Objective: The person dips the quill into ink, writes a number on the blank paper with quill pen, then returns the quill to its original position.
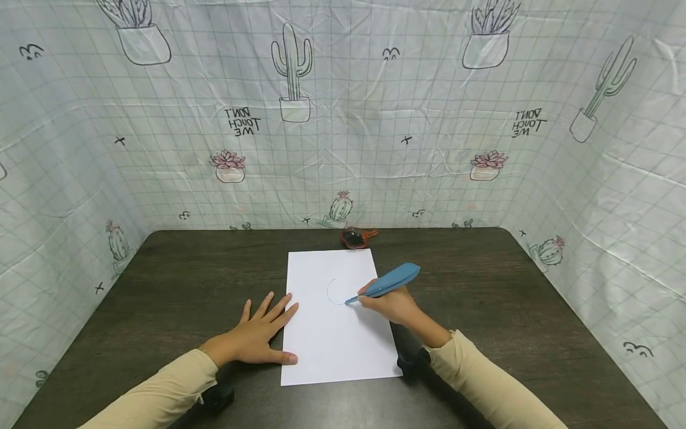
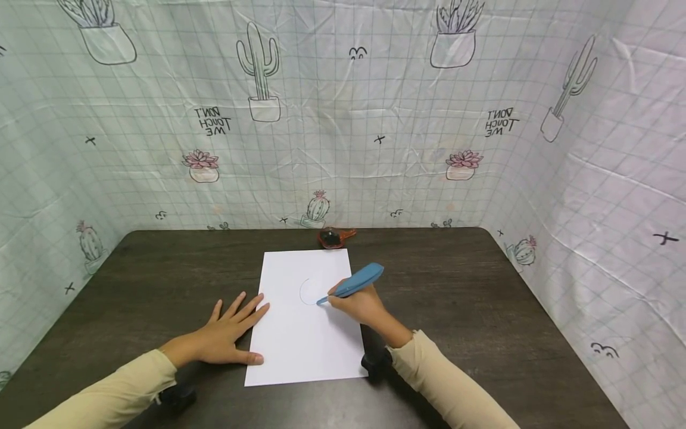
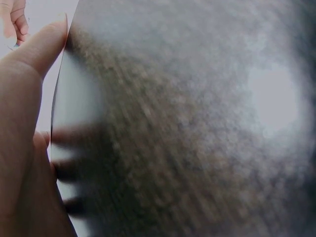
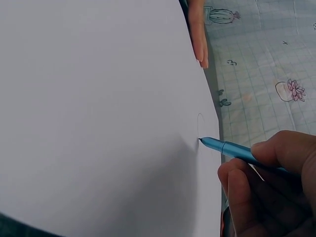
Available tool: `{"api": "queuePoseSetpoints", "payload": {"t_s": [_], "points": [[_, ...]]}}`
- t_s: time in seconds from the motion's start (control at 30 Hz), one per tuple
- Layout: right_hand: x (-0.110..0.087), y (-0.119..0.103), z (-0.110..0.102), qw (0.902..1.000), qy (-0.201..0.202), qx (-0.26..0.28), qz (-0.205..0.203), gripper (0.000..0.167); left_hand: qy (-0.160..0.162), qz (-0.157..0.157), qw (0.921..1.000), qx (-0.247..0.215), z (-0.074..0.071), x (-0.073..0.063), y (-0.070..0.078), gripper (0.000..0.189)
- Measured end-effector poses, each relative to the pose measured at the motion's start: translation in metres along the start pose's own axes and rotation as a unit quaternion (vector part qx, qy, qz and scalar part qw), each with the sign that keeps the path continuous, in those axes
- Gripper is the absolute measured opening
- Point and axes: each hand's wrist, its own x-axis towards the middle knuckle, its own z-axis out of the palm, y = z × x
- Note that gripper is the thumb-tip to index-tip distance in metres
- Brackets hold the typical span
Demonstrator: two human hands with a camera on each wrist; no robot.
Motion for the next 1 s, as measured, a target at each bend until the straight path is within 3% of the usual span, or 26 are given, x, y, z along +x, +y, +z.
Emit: {"api": "queuePoseSetpoints", "payload": {"t_s": [0.23, 0.8, 1.0], "points": [[0.001, 0.004, -0.002, 0.9997, 0.018, 0.014, -0.004, 0.011, -0.001, -0.001, 1.0, -0.002, 0.0, 0.0, 0.0, 0.103], [0.014, 0.009, -0.001, 0.9986, 0.047, -0.014, 0.021, 0.012, 0.001, -0.003, 1.0, 0.002, 0.001, 0.001, -0.001, 0.103], [0.019, 0.009, 0.003, 0.9981, 0.055, 0.005, 0.027, 0.01, 0.001, -0.003, 1.0, -0.002, 0.0, 0.0, 0.0, 0.103]]}}
